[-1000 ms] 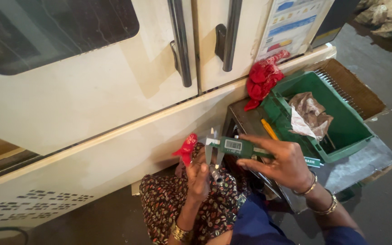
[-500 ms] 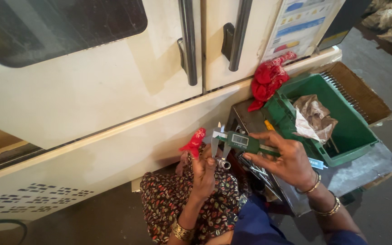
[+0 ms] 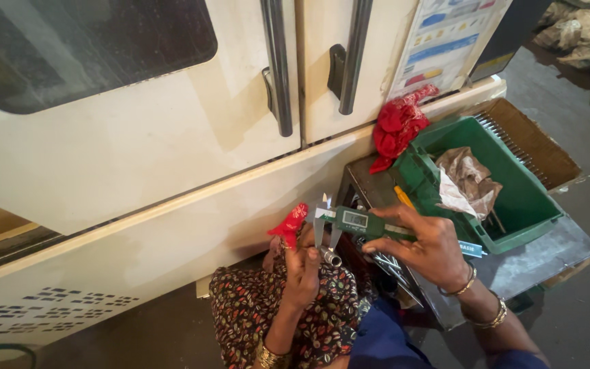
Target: The person measures small metal rods with a digital caliper, wipes them with a cloth, and loads them one by one into a machine. The person repeats this cycle multiple times, handling rods from a green bin and placing them into the machine's chuck.
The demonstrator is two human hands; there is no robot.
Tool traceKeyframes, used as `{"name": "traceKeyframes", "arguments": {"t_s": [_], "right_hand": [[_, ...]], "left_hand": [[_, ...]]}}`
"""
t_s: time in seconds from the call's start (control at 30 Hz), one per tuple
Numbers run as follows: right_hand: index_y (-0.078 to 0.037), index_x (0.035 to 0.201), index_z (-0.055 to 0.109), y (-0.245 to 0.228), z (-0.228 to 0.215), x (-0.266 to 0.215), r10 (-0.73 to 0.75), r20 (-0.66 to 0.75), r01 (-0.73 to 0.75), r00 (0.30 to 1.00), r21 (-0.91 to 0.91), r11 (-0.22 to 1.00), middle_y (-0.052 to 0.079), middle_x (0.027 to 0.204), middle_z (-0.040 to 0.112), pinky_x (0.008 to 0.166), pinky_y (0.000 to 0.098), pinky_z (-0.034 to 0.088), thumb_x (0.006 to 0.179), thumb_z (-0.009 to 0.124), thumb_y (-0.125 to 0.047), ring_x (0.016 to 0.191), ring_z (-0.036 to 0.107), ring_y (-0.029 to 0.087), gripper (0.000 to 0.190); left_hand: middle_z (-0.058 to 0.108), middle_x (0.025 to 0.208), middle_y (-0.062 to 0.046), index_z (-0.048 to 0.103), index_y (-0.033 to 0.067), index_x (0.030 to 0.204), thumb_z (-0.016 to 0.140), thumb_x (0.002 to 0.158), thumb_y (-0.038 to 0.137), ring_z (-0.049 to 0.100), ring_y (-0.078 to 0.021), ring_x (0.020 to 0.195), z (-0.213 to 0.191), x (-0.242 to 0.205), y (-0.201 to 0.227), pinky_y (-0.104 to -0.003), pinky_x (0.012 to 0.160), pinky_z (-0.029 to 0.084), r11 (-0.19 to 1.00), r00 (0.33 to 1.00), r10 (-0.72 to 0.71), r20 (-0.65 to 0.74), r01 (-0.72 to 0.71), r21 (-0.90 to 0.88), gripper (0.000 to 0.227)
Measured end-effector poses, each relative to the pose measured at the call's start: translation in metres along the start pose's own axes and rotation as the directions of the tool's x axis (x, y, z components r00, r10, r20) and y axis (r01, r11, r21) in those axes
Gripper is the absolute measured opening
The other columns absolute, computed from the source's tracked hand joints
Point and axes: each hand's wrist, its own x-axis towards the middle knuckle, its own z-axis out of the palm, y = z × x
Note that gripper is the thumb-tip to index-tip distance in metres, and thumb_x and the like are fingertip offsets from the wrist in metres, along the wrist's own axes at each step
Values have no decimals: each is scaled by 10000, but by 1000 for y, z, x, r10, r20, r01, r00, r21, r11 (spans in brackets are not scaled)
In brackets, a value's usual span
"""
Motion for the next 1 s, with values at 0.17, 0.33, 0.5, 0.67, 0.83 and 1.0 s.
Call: {"name": "traceKeyframes", "arguments": {"t_s": [0.17, 0.33, 0.5, 0.67, 0.83, 1.0], "right_hand": [[-96, 1071, 739, -1, -3, -3, -46, -32, 45, 998, -41, 998, 44, 634, 721, 461, 290, 494, 646, 894, -436, 484, 681, 121, 566], [-92, 1061, 735, -1, -4, -6, -80, -64, 77, 995, -40, 996, 51, 708, 751, 474, 285, 513, 649, 882, -447, 518, 704, 126, 563], [-83, 1050, 726, -3, -7, -5, -112, -72, 110, 991, -33, 993, 58, 798, 774, 477, 285, 518, 654, 877, -446, 524, 702, 131, 558], [-97, 1048, 752, -4, -7, -5, -26, -46, 24, 999, -45, 999, 48, 752, 763, 477, 299, 514, 612, 914, -444, 494, 689, 144, 580], [-102, 1099, 736, 7, -10, -9, -44, -127, 45, 991, 3, 999, 52, 902, 785, 525, 276, 542, 656, 915, -408, 578, 722, 134, 567], [-122, 1154, 745, 19, -17, -25, 56, -211, -54, 976, 18, 998, 40, 829, 776, 572, 275, 557, 688, 927, -388, 620, 733, 135, 566]], "left_hand": [[641, 1058, -66, 425, -14, 1357, 524, 1061, 382, 592, -121, 866, 2, 1, -1, -282, 746, 501, 997, 998, -35, -55, 31, -77, 504], [630, 1078, -73, 550, -59, 1347, 512, 1101, 396, 596, -133, 908, 3, 0, 2, -286, 781, 511, 999, 1000, -14, -14, 13, -30, 517], [629, 1094, -77, 521, -54, 1370, 524, 1105, 386, 615, -147, 934, 2, -2, -5, -305, 794, 536, 998, 1000, -15, -21, 13, -54, 513], [644, 1302, -112, 264, -21, 1540, 518, 1094, 349, 629, -169, 1130, -1, -11, -16, -322, 992, 506, 998, 996, -20, -86, 26, 61, 633], [596, 1372, -113, 281, -37, 1532, 591, 1020, 236, 598, -186, 1173, 0, -17, -35, -346, 1004, 478, 988, 984, -146, -103, 151, 34, 658], [671, 1249, -128, 343, -26, 1526, 602, 1026, 190, 644, -199, 1092, 17, -7, -44, -349, 1033, 479, 961, 966, -247, -72, 254, 113, 603]]}}
